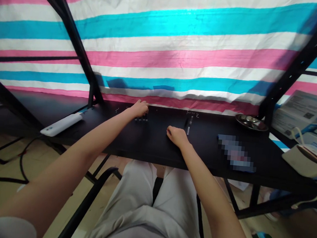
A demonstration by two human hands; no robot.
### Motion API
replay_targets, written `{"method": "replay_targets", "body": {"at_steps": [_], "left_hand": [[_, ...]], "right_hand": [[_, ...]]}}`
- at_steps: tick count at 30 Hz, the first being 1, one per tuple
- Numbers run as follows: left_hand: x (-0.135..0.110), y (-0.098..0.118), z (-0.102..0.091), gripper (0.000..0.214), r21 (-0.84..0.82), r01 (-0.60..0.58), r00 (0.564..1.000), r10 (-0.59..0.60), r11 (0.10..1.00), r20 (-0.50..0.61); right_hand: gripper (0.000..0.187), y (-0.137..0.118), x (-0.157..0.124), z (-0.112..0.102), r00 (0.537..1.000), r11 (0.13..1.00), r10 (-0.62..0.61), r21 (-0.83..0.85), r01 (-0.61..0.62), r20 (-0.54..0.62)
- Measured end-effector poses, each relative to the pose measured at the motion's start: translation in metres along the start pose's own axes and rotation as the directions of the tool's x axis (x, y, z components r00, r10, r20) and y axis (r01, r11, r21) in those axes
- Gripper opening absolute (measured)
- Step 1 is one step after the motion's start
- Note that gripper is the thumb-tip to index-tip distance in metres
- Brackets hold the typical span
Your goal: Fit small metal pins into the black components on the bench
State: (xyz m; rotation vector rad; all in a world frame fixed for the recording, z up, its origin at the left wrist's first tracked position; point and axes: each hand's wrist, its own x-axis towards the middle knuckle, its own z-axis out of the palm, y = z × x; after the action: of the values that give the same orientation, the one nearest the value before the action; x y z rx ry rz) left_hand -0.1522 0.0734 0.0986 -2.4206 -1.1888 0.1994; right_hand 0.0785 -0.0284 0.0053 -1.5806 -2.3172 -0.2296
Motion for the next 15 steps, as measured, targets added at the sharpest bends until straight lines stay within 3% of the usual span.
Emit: {"method": "replay_targets", "body": {"at_steps": [15], "left_hand": [[0.0038, 0.0039, 0.0086, 0.025, -0.068, 0.029, 0.999, -0.031, 0.997, -0.025]], "right_hand": [[0.024, -0.0019, -0.0013, -0.0042, 1.000, 1.000, 0.010, 0.009, -0.010, -0.001]]}}
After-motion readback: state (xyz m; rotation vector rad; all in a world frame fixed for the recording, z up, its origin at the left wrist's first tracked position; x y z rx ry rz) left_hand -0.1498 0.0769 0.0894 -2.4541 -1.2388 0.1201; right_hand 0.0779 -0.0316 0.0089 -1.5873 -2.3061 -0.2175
